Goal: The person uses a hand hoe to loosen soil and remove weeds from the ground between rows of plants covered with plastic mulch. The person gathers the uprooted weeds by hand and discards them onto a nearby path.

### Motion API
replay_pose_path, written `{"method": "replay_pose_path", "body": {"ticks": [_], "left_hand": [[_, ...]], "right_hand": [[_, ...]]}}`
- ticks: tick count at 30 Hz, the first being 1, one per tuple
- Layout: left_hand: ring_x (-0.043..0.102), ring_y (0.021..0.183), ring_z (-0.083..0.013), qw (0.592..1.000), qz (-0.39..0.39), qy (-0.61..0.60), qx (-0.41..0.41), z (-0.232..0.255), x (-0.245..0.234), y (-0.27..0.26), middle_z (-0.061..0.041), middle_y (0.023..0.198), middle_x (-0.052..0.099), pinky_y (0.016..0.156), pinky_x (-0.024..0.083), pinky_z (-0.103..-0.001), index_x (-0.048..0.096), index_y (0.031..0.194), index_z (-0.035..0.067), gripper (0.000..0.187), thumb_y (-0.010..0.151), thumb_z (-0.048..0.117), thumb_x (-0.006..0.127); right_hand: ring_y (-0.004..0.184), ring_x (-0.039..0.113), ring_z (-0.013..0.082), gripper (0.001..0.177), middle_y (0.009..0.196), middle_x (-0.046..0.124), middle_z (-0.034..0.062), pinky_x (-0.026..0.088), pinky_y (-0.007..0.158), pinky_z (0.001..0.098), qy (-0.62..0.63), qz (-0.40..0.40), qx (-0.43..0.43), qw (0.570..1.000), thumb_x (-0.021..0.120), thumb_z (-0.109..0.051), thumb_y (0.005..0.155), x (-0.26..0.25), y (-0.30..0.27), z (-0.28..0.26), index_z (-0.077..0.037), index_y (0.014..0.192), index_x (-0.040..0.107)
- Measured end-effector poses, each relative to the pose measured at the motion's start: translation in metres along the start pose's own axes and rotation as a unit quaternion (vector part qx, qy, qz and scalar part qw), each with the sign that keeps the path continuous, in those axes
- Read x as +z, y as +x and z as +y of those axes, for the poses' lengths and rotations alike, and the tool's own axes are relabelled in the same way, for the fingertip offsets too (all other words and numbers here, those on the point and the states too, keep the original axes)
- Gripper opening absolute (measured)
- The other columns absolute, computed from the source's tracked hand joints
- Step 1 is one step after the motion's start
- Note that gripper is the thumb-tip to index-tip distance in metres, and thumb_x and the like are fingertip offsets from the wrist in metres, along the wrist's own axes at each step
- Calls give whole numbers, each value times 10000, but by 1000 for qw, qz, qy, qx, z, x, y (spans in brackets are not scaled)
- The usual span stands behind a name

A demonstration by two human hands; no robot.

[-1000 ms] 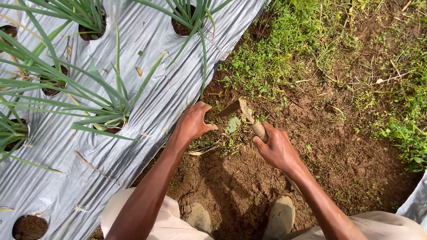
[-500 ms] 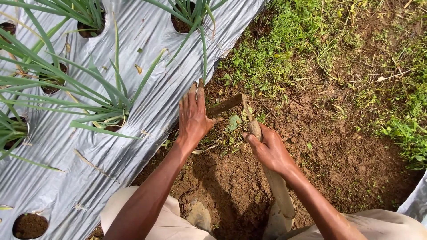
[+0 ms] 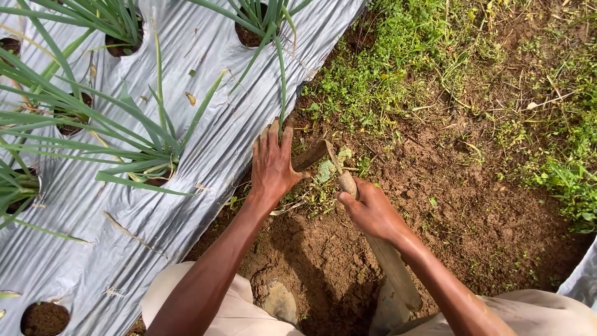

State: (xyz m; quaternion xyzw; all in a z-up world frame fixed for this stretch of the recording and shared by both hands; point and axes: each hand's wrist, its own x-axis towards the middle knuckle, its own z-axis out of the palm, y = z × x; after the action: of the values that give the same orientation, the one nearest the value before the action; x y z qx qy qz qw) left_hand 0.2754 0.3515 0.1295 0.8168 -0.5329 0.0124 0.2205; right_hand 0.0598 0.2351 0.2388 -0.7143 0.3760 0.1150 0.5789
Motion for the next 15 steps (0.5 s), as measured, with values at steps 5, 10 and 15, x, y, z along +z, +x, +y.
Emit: {"method": "replay_pose_path", "body": {"ticks": [5,10,15], "left_hand": [[298,1461,-506,992,-92,-63,-67,4,-11,5,-310,1612,261,1197,167,-652,214,1622,182,1147,719,325,906],[511,1268,-426,946,-164,-219,-171,17,-67,31,-286,1505,424,1026,401,-490,323,1577,102,937,783,88,820],[631,581,-161,857,-237,-394,-234,2,-62,43,-288,1444,507,489,514,-293,542,1444,50,567,893,-18,659]], "right_hand": [[454,551,194,529,631,630,160,579,597,412,-42,5,-16,999,498,-106,1017,-1,5,0,220,1409,357],[461,582,237,536,625,644,175,568,610,439,-72,22,-23,997,532,-109,1001,-10,14,24,204,1409,382],[418,575,243,562,607,649,220,598,643,447,-49,14,-38,998,547,-70,982,-17,4,3,189,1443,356]]}}
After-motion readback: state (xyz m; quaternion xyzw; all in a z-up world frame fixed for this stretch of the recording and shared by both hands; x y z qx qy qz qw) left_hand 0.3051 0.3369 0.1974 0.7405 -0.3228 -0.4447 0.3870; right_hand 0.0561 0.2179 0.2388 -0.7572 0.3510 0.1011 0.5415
